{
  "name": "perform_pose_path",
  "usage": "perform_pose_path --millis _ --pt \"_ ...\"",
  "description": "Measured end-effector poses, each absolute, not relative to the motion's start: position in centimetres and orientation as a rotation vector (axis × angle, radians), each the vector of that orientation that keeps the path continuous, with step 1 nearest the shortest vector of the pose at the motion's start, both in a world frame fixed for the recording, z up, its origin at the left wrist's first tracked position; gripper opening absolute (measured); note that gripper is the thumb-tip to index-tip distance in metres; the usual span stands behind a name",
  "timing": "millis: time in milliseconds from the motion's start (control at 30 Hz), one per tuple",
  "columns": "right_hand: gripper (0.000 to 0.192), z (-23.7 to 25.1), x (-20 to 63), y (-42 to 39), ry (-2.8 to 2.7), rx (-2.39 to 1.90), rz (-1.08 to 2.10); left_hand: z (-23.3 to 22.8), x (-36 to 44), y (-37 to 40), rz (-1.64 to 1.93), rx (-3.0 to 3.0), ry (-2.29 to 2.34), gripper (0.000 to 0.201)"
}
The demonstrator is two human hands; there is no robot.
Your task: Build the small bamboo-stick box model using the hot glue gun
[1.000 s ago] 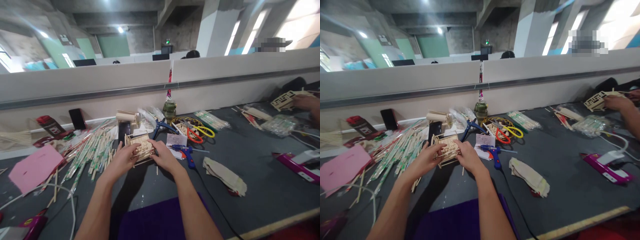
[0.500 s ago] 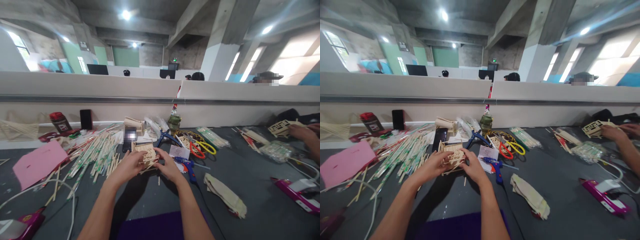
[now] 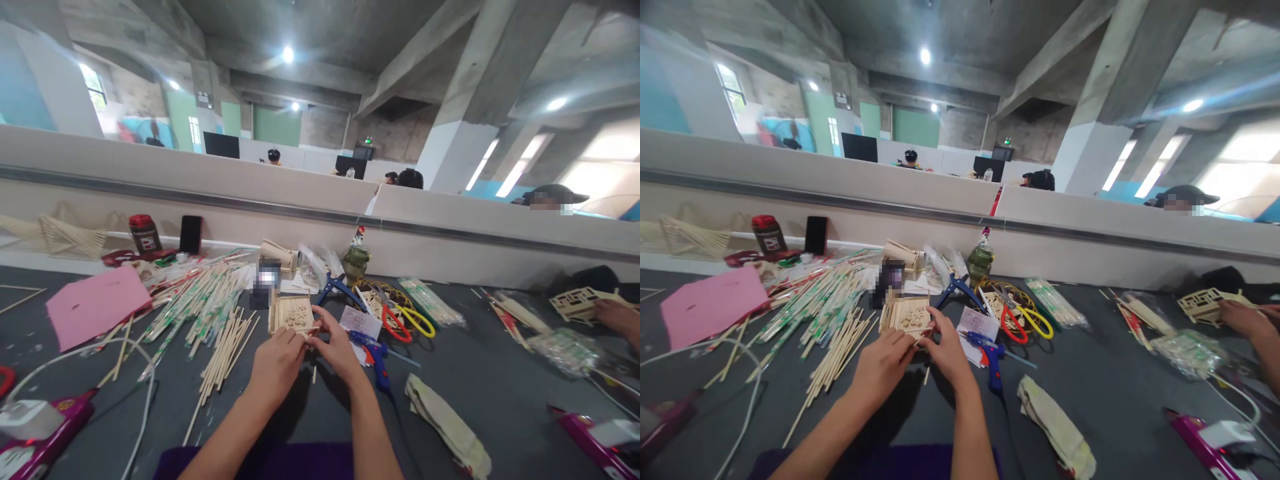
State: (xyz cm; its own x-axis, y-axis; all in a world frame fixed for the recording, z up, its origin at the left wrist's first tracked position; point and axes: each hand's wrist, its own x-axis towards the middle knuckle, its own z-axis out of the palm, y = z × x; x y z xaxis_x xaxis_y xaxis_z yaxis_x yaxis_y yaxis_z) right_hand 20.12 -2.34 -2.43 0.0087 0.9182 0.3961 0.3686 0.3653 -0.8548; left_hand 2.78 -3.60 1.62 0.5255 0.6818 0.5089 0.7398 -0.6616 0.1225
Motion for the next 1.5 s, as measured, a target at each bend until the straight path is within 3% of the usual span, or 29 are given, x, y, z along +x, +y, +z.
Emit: perform_pose_path --millis 67,267,633,900,1100,1300,1500 --pt "0.065 -2.5 20.1 -2.3 -1.559 -1.201 0.655 0.7 3.0 -3.5 -0.745 -2.656 -1.258 0.006" --pt "0.068 -2.7 19.9 -2.3 -1.522 -1.182 0.727 0.1 3.5 -3.1 -0.680 -2.614 -1.293 0.015" --pt "0.067 -2.1 20.1 -2.9 -1.524 -1.109 0.851 -0.1 1.8 -2.7 -0.859 -2.685 -1.383 0.012" --pt "0.052 -0.5 21.0 -3.5 -1.327 -1.043 0.807 0.7 0.6 -2.1 -1.209 -2.816 -1.381 0.010" --pt "0.036 0.3 21.4 -3.8 -1.076 -1.132 0.757 0.4 0.5 -1.9 -1.811 -2.703 -1.517 0.013" --pt "0.040 1.6 21.9 -4.6 -0.925 -1.269 0.548 -0.4 1.4 -1.4 -2.253 -2.652 -1.674 0.024" --pt "0.040 2.4 25.4 -6.4 -0.674 -1.326 0.225 -0.5 2.1 -2.0 -2.291 -2.802 -1.600 0.025"
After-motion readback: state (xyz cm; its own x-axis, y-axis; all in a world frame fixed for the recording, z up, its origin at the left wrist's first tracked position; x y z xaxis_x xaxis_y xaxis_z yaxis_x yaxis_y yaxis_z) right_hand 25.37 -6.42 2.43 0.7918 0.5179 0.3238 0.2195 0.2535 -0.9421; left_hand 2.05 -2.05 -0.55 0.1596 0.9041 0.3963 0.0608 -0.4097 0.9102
